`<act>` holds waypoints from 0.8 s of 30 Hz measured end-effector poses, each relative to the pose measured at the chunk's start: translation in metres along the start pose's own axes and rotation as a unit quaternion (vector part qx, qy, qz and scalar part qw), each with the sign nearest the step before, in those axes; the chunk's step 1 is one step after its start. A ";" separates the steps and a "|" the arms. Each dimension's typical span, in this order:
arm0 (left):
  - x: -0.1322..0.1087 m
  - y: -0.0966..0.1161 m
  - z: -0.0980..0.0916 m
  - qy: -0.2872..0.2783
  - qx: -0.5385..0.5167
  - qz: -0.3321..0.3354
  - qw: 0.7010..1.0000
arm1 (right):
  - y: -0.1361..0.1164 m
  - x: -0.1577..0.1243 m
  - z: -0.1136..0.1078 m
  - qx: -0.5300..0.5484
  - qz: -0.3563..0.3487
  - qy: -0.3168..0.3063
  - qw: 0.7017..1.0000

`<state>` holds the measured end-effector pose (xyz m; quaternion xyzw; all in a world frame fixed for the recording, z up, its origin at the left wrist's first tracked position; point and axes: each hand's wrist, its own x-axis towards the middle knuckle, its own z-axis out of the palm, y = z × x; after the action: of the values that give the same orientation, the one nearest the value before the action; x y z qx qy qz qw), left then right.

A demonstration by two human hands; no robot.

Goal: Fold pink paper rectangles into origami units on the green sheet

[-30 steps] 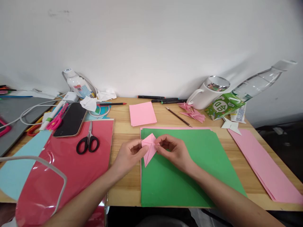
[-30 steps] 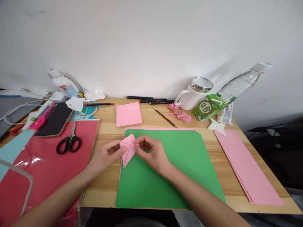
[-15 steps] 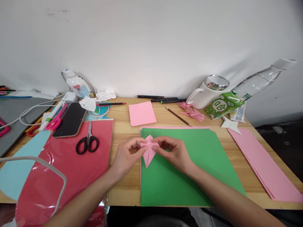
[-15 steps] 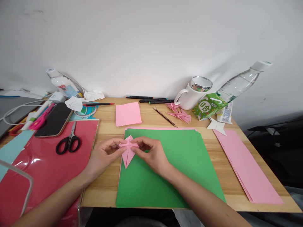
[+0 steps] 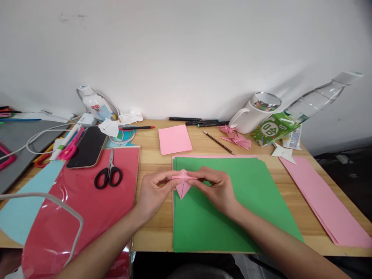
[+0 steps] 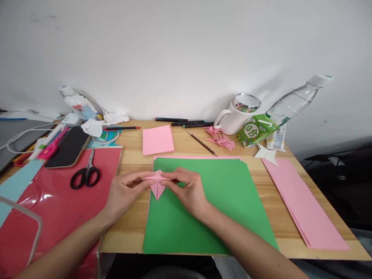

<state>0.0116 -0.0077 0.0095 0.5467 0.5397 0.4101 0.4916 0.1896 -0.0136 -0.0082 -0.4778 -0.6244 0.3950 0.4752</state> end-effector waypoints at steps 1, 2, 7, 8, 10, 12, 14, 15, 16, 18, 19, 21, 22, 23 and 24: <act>0.000 0.001 0.000 0.000 0.001 0.008 1.000 | -0.001 0.000 0.000 -0.005 -0.014 0.005 1.000; 0.000 0.001 0.000 -0.002 0.003 0.017 1.000 | -0.001 0.000 0.000 -0.009 -0.025 0.008 1.000; 0.001 -0.004 -0.001 -0.013 0.028 0.058 0.998 | 0.002 0.000 0.000 -0.024 -0.051 -0.012 0.998; 0.001 -0.006 -0.001 -0.012 0.039 0.075 0.996 | 0.003 0.000 0.000 -0.028 -0.057 -0.018 0.998; 0.000 -0.009 -0.002 -0.011 0.062 0.111 0.992 | 0.003 0.000 -0.001 -0.045 -0.072 -0.015 0.996; 0.000 -0.010 -0.002 -0.016 0.083 0.135 0.987 | 0.003 0.000 -0.002 -0.070 -0.080 0.003 0.994; 0.000 -0.011 -0.003 -0.023 0.098 0.146 0.984 | 0.003 0.000 -0.002 -0.083 -0.079 0.012 0.993; 0.000 -0.011 -0.003 -0.025 0.106 0.150 0.983 | 0.003 0.000 -0.002 -0.082 -0.077 0.009 0.994; 0.000 -0.011 -0.004 -0.027 0.113 0.154 0.981 | 0.002 0.000 -0.002 -0.075 -0.077 0.001 0.994; -0.001 -0.011 -0.004 -0.029 0.122 0.159 0.979 | 0.002 0.000 -0.002 -0.060 -0.079 -0.015 0.995; -0.001 -0.012 -0.004 -0.031 0.124 0.159 0.979 | 0.002 0.000 -0.002 -0.056 -0.081 -0.021 0.995; -0.001 -0.012 -0.005 -0.035 0.121 0.151 0.980 | 0.002 0.000 -0.002 -0.056 -0.086 -0.027 0.994; -0.001 -0.013 -0.005 -0.037 0.119 0.146 0.982 | 0.003 -0.001 -0.002 -0.059 -0.089 -0.028 0.994; 0.000 -0.013 -0.005 -0.038 0.115 0.140 0.983 | 0.003 -0.001 -0.002 -0.062 -0.093 -0.028 0.993; 0.000 -0.013 -0.004 -0.041 0.110 0.135 0.984 | 0.004 -0.001 -0.002 -0.066 -0.099 -0.028 0.992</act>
<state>0.0048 -0.0079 -0.0027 0.6817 0.4817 0.3882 0.3906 0.1927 -0.0135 -0.0114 -0.4327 -0.7066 0.3170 0.4615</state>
